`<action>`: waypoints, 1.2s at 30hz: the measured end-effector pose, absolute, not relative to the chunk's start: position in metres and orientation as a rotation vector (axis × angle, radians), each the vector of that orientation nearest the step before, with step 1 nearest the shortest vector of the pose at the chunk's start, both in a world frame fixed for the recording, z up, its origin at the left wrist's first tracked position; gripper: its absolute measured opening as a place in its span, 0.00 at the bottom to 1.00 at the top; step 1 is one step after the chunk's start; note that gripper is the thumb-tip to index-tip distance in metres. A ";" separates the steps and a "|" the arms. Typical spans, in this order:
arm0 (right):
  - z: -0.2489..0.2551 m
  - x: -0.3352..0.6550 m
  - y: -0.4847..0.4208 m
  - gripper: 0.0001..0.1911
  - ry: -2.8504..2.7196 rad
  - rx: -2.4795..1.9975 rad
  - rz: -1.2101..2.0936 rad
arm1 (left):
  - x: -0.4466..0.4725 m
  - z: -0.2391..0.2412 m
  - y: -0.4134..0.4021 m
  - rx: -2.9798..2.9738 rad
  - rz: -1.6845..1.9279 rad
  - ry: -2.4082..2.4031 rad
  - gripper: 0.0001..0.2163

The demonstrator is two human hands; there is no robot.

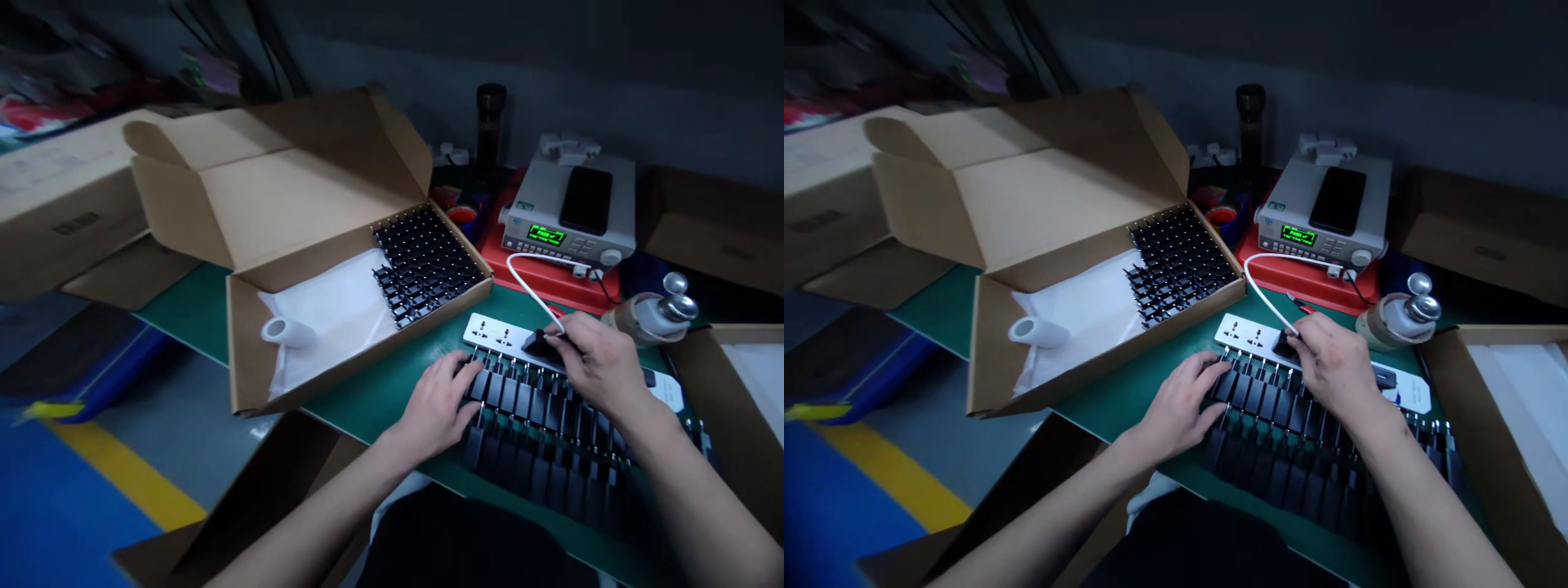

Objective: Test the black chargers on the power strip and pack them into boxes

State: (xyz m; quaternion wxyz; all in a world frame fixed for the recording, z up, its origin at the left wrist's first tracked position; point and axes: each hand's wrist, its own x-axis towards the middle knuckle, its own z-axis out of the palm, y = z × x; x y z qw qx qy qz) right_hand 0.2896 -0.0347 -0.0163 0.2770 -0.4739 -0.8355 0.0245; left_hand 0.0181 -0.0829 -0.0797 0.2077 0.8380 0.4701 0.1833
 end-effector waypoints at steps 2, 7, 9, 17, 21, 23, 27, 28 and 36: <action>-0.015 0.290 -0.035 0.05 -2.230 -1.258 0.085 | 0.021 -0.094 -0.089 2.337 0.621 1.352 0.23; -0.008 0.310 -0.041 0.03 -1.905 -1.299 0.248 | 0.012 -0.105 -0.102 2.335 0.778 1.364 0.24; -0.006 0.322 -0.045 0.02 -1.814 -1.366 0.314 | 0.011 -0.104 -0.103 2.380 0.750 1.325 0.25; -0.009 0.328 -0.051 0.05 -2.084 -1.326 0.235 | 0.020 -0.102 -0.090 2.468 0.652 1.348 0.22; -0.009 0.325 -0.051 0.06 -2.097 -1.298 0.241 | 0.021 -0.100 -0.093 2.384 0.682 1.382 0.20; -0.009 0.326 -0.051 0.06 -2.089 -1.302 0.278 | 0.017 -0.098 -0.097 2.320 0.730 1.395 0.21; -0.010 0.329 -0.050 0.06 -2.079 -1.293 0.311 | 0.002 -0.089 -0.101 2.185 0.883 1.437 0.18; -0.011 0.329 -0.050 0.05 -2.083 -1.294 0.305 | -0.002 -0.084 -0.098 2.176 0.918 1.438 0.17; -0.015 0.325 -0.049 0.06 -2.248 -1.288 0.116 | 0.013 -0.015 -0.018 2.738 0.529 0.987 0.16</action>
